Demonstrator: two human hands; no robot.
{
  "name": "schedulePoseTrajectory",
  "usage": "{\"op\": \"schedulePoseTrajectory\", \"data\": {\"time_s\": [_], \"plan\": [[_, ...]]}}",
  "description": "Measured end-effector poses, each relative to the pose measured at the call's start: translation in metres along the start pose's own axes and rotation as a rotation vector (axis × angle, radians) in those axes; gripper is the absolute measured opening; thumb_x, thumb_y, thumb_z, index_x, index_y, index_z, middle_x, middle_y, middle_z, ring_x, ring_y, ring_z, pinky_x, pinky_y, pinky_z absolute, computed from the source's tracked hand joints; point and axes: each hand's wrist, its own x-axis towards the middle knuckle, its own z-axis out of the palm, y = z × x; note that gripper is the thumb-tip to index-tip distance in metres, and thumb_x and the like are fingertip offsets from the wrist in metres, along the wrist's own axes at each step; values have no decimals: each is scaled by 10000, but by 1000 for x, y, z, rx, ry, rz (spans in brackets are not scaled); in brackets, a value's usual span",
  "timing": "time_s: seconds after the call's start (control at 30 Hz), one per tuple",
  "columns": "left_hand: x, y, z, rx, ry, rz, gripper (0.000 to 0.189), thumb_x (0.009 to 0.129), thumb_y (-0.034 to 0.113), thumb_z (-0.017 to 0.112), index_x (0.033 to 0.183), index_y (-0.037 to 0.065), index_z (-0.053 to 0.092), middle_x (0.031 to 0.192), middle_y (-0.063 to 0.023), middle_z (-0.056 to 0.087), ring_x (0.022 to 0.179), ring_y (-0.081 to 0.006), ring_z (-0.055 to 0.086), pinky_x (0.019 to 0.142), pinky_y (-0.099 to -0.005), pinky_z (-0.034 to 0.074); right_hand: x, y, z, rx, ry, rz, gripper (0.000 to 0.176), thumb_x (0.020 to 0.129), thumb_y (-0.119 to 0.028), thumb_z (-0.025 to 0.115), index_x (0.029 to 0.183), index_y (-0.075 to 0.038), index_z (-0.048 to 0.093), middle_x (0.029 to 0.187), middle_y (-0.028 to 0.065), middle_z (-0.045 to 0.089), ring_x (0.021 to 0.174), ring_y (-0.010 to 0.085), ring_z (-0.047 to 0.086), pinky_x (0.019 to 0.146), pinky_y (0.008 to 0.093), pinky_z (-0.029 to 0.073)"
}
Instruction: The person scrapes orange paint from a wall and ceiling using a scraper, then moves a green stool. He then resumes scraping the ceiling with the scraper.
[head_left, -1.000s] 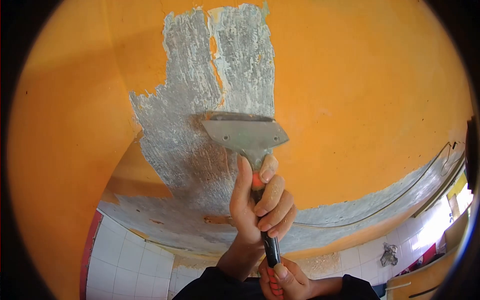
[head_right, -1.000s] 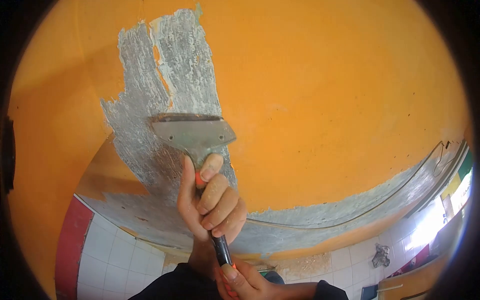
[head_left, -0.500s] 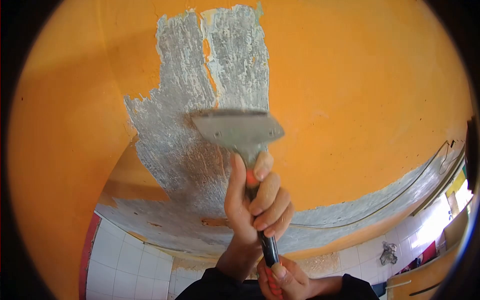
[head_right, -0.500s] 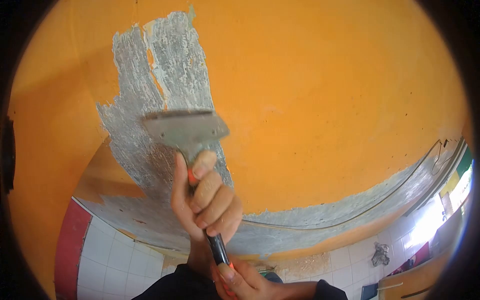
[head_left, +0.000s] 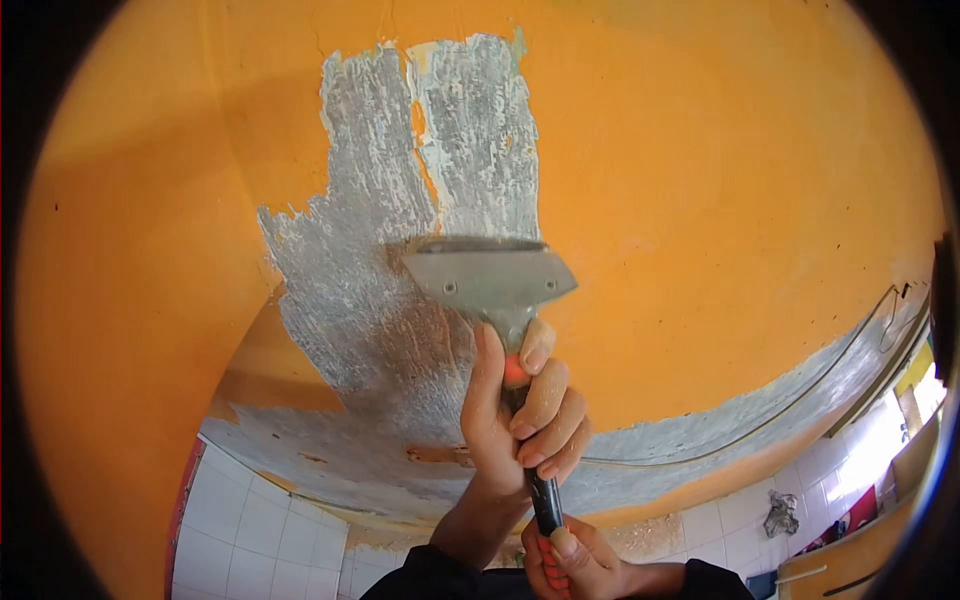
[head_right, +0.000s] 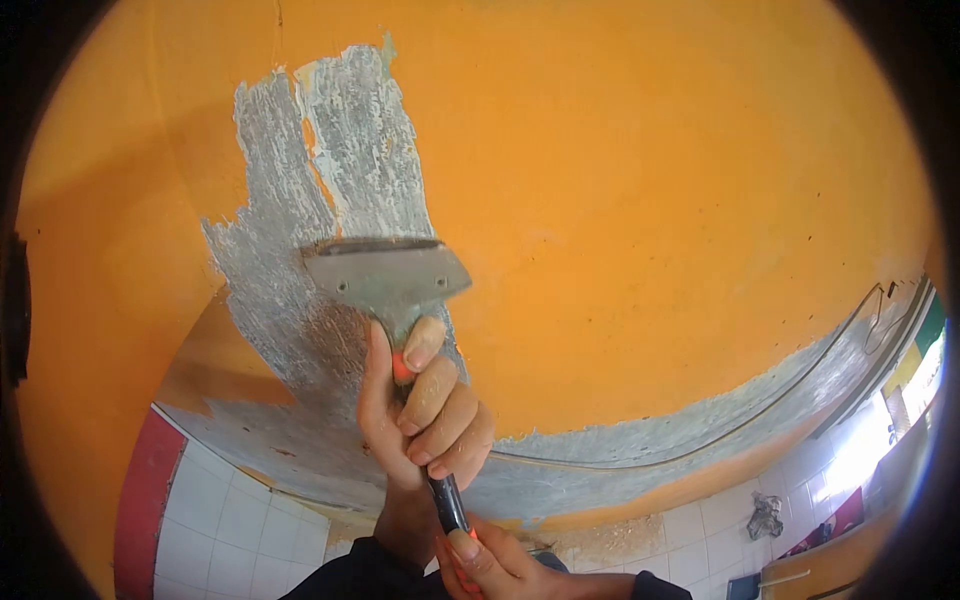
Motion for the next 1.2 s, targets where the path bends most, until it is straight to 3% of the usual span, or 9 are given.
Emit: {"op": "schedulePoseTrajectory", "data": {"time_s": [0.17,0.43,0.57,0.63,0.77,0.93,1.0,1.2], "plan": [[10,3,5,158,45,29,439,987,489,199,891,108,395,485,48,296,310,-58,291,272,-205,332,7,-9,-2,-70,19,-62,534,946,-533,325,834,-17,403,433,9,365,300,111,369,321,218,347],[19,6,13,136,11,30,427,989,484,204,905,118,406,491,52,295,317,-55,295,274,-199,318,9,-22,4,-60,7,-33,535,949,-531,318,847,-12,398,435,8,364,295,103,368,318,213,347],[-2,0,0,94,36,18,403,996,455,243,915,97,409,488,36,311,330,-63,311,285,-209,315,-2,3,-4,-34,28,-5,475,959,-509,322,871,-51,408,459,-4,357,315,86,344,320,210,313],[0,2,0,119,16,11,399,997,452,245,920,97,410,498,34,323,338,-63,318,286,-205,318,0,-3,-7,-101,-57,117,519,944,-556,287,925,-45,376,534,74,463,429,125,444,444,228,409],[12,8,8,152,0,41,430,988,488,206,905,114,403,494,51,297,323,-51,295,278,-200,321,9,-8,-17,-62,-119,107,522,949,-547,291,941,-33,378,540,87,472,432,130,446,443,232,403],[-43,-4,-36,90,104,22,432,989,482,233,914,96,412,502,43,321,350,-53,312,313,-208,329,-13,53,-29,-46,-97,126,532,946,-549,309,949,-25,396,576,70,485,443,104,443,432,226,381],[-71,-9,-64,127,157,-23,452,981,502,226,918,97,414,502,45,320,347,-58,311,321,-211,326,-20,87,-43,-50,-23,127,455,985,-470,284,855,-56,422,571,34,484,457,76,433,417,201,319],[-135,-24,-114,244,348,-77,456,976,510,236,924,96,418,511,35,323,351,-75,319,329,-224,309,-43,163,-65,252,59,246,476,964,-513,329,785,-80,408,597,-17,341,482,77,351,422,207,292]]}}
